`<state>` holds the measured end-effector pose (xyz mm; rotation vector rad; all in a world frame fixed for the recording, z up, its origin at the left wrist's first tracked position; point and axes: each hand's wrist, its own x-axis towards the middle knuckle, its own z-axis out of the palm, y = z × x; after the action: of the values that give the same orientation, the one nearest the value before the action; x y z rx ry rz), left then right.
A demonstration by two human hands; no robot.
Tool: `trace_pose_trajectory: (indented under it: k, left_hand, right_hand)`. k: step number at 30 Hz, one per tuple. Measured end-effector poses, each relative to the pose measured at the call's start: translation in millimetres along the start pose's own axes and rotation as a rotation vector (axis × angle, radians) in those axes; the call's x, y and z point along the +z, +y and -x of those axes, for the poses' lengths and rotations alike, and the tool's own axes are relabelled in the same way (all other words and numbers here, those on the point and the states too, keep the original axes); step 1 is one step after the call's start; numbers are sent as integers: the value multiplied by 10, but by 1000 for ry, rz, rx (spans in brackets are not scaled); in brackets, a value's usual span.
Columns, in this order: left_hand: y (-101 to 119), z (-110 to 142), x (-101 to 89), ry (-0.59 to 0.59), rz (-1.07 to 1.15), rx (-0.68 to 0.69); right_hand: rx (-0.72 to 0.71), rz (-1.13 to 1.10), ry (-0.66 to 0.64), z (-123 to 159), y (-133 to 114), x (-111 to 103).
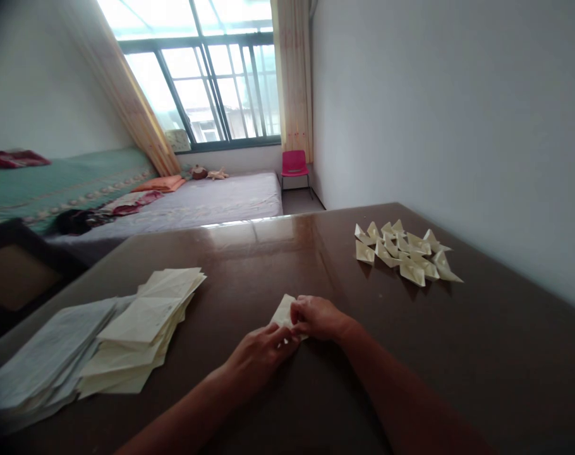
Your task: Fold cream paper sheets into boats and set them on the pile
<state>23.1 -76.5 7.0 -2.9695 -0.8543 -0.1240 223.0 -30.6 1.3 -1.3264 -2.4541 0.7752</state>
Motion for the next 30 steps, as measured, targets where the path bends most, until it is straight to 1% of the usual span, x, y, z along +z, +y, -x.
trace_pose_trajectory:
  k: [4,7,13,19,26,30]
  left_hand:
    - [-6,16,0,6,5,9]
    - [-16,27,-1,-5,10,5]
    - [-6,21,-70,-50,42,-16]
    - [4,32,-62,-23,46,-37]
    - [14,39,-59,0,19,-48]
    - [-8,44,-24,11,-8,-49]
  right_hand:
    - [-113,-49,-80,42,68,-62]
    - [-156,-93,-134,64,114,-111]
    - [-202,-125,-155,67,123,-169]
    - [-182,-185,-186,95,95,-232]
    - [-202,-133,-190,112,75,-247]
    - [-211,-103,-208,118,92,-235]
